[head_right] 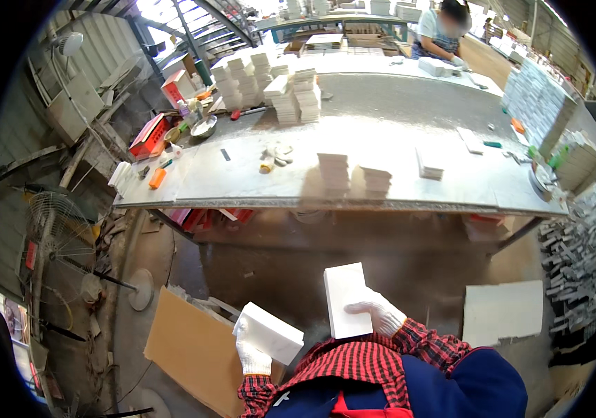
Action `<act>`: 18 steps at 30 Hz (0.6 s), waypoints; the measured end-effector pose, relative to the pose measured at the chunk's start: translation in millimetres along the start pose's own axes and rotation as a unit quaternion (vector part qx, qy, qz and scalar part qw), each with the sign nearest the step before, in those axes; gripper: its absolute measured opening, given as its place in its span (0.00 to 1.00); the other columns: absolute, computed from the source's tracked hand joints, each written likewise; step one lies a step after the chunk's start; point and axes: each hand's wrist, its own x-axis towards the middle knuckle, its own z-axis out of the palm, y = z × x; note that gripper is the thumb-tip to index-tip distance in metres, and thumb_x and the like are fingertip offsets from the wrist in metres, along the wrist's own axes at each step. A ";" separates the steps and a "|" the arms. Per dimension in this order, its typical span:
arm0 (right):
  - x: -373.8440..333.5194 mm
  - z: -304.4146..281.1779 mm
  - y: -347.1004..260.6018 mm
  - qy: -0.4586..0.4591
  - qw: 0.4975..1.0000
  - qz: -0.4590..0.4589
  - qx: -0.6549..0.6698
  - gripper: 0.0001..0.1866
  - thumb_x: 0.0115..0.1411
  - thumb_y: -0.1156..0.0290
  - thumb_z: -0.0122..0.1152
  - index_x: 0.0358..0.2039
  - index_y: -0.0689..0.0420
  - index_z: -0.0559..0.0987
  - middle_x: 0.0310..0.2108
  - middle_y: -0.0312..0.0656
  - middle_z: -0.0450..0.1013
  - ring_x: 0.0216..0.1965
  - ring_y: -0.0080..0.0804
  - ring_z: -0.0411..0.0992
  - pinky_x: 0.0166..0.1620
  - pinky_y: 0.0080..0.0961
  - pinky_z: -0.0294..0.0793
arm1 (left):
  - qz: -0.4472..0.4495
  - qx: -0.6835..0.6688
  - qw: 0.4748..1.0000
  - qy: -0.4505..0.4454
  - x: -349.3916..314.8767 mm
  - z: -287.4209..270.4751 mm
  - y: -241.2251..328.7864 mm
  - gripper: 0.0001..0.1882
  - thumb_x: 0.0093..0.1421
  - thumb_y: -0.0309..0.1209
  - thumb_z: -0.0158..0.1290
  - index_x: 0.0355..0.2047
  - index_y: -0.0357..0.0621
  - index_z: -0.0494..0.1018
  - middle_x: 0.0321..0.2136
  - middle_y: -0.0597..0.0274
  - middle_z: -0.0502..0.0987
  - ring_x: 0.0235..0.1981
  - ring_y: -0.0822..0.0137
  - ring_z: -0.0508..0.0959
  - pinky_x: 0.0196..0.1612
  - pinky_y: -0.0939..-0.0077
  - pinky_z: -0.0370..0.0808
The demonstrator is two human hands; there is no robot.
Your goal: The person repeatedly picks up white rectangular blocks from a pile and stacks them on a table. The person also wipes the table surface with a cloth and moves a cardboard sheet.
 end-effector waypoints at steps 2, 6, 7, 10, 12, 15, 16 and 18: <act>41.3 18.3 -30.7 -0.022 0.999 -0.003 -0.036 0.30 0.57 0.79 0.67 0.61 0.61 0.71 0.49 0.42 0.76 0.49 0.33 0.78 0.55 0.37 0.81 | -0.013 -0.019 1.000 0.014 38.9 17.1 14.3 0.31 0.68 0.50 0.57 0.62 0.42 0.69 0.55 0.56 0.76 0.56 0.54 0.76 0.59 0.52 0.75; 132.7 53.0 -86.1 -0.069 0.995 0.045 -0.049 0.31 0.57 0.79 0.67 0.62 0.60 0.69 0.51 0.42 0.75 0.51 0.34 0.78 0.53 0.39 0.82 | 0.019 0.007 1.000 0.017 103.5 54.3 49.5 0.32 0.66 0.49 0.58 0.63 0.42 0.68 0.55 0.55 0.75 0.55 0.54 0.76 0.59 0.52 0.74; 156.6 61.6 -91.4 -0.083 0.995 0.041 -0.045 0.33 0.57 0.77 0.68 0.63 0.59 0.68 0.52 0.43 0.75 0.51 0.35 0.78 0.53 0.40 0.82 | 0.025 0.016 0.999 0.028 122.9 56.9 51.7 0.31 0.68 0.50 0.56 0.62 0.42 0.68 0.55 0.54 0.75 0.56 0.54 0.76 0.59 0.52 0.75; 226.8 98.6 -123.6 -0.151 0.987 0.031 -0.041 0.34 0.56 0.72 0.70 0.62 0.60 0.68 0.50 0.43 0.75 0.48 0.36 0.78 0.51 0.39 0.82 | 0.070 0.011 0.996 0.054 172.4 78.9 96.3 0.27 0.74 0.49 0.48 0.62 0.40 0.68 0.55 0.52 0.76 0.55 0.53 0.77 0.59 0.51 0.76; 266.2 125.2 -147.0 -0.143 0.988 0.046 -0.037 0.33 0.56 0.72 0.69 0.62 0.60 0.68 0.50 0.43 0.75 0.48 0.36 0.78 0.50 0.38 0.82 | 0.052 0.074 0.995 0.041 199.7 100.4 129.7 0.27 0.73 0.49 0.49 0.61 0.40 0.68 0.54 0.52 0.77 0.54 0.53 0.78 0.58 0.52 0.77; 314.5 160.9 -162.0 -0.117 0.991 0.041 -0.045 0.33 0.56 0.72 0.68 0.62 0.61 0.68 0.48 0.44 0.75 0.47 0.35 0.78 0.49 0.38 0.82 | 0.041 0.110 0.993 0.009 248.6 118.8 177.0 0.28 0.69 0.47 0.55 0.59 0.40 0.70 0.49 0.55 0.78 0.50 0.56 0.80 0.52 0.55 0.80; 330.7 170.7 -169.0 -0.117 0.992 0.038 -0.039 0.33 0.57 0.72 0.68 0.62 0.61 0.67 0.49 0.44 0.75 0.47 0.35 0.78 0.49 0.38 0.82 | 0.033 0.118 0.992 0.014 270.2 130.9 195.3 0.26 0.68 0.45 0.57 0.58 0.40 0.71 0.47 0.56 0.79 0.48 0.57 0.81 0.50 0.56 0.81; 366.5 187.4 -169.3 -0.115 0.993 0.015 -0.009 0.33 0.57 0.71 0.67 0.62 0.61 0.66 0.50 0.45 0.73 0.48 0.34 0.77 0.49 0.37 0.82 | 0.032 0.150 0.988 -0.001 319.0 150.1 231.9 0.22 0.67 0.39 0.59 0.57 0.41 0.72 0.43 0.58 0.79 0.45 0.59 0.82 0.48 0.58 0.82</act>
